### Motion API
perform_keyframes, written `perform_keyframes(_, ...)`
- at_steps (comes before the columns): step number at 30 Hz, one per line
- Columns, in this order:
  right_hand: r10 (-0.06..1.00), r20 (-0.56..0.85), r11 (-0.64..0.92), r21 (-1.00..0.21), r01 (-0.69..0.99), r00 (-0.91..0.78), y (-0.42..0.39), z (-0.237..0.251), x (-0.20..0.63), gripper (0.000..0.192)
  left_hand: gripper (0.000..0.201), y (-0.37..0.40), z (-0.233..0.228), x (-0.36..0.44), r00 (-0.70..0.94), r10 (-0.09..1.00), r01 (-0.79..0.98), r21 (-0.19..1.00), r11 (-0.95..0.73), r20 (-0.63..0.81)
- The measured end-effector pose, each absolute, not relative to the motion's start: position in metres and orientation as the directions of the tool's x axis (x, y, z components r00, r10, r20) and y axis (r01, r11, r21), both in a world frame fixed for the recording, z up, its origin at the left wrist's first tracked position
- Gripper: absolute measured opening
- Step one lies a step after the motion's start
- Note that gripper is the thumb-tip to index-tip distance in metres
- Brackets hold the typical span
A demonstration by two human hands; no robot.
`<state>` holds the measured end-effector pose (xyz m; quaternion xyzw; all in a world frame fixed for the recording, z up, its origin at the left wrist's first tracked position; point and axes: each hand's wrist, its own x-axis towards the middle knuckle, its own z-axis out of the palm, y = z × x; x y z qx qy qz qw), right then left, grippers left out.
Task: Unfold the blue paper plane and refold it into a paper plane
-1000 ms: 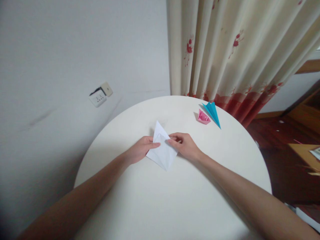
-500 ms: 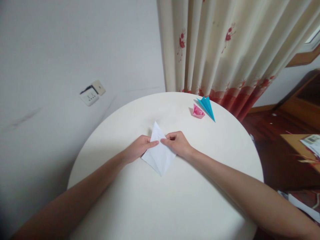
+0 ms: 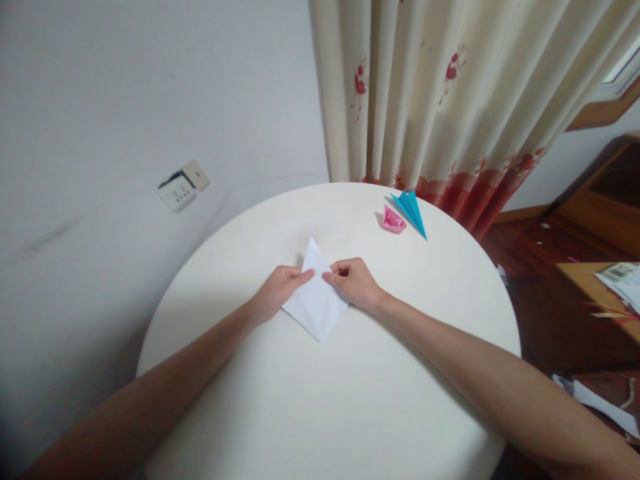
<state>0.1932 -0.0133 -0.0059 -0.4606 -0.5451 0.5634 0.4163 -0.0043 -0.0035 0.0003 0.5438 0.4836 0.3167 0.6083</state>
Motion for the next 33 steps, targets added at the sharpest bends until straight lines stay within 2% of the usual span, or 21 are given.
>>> perform_keyframes(5,0.981,-0.071,-0.067,-0.997,0.025,-0.182,-0.0099,-0.0083,0.1950,0.035,0.041,-0.0011,0.0001,-0.0050,0.345,0.910,0.105,0.972,0.208,-0.232)
perform_keyframes(13,0.971,-0.080,-0.075,-0.997,0.031,-0.225,-0.0093,-0.0067,0.1999,0.033,0.045,-0.0008,-0.0001,-0.0030,0.335,0.920,0.063,0.980,0.191,-0.201)
perform_keyframes(21,0.968,-0.061,-0.044,-0.996,0.078,-0.242,-0.0080,-0.0070,0.2013,0.030,0.048,0.0024,-0.0030,-0.0030,0.323,0.943,-0.002,0.996,0.089,-0.084)
perform_keyframes(28,0.945,-0.027,0.017,-0.991,0.131,-0.326,-0.0080,-0.0103,0.2015,0.027,0.047,0.0024,-0.0059,-0.0030,0.346,0.927,0.036,0.989,0.141,-0.145)
perform_keyframes(33,0.939,-0.017,0.027,-0.992,0.125,-0.344,-0.0092,-0.0100,0.2016,0.026,0.042,0.0013,-0.0057,-0.0016,0.287,0.944,0.022,0.986,0.163,-0.163)
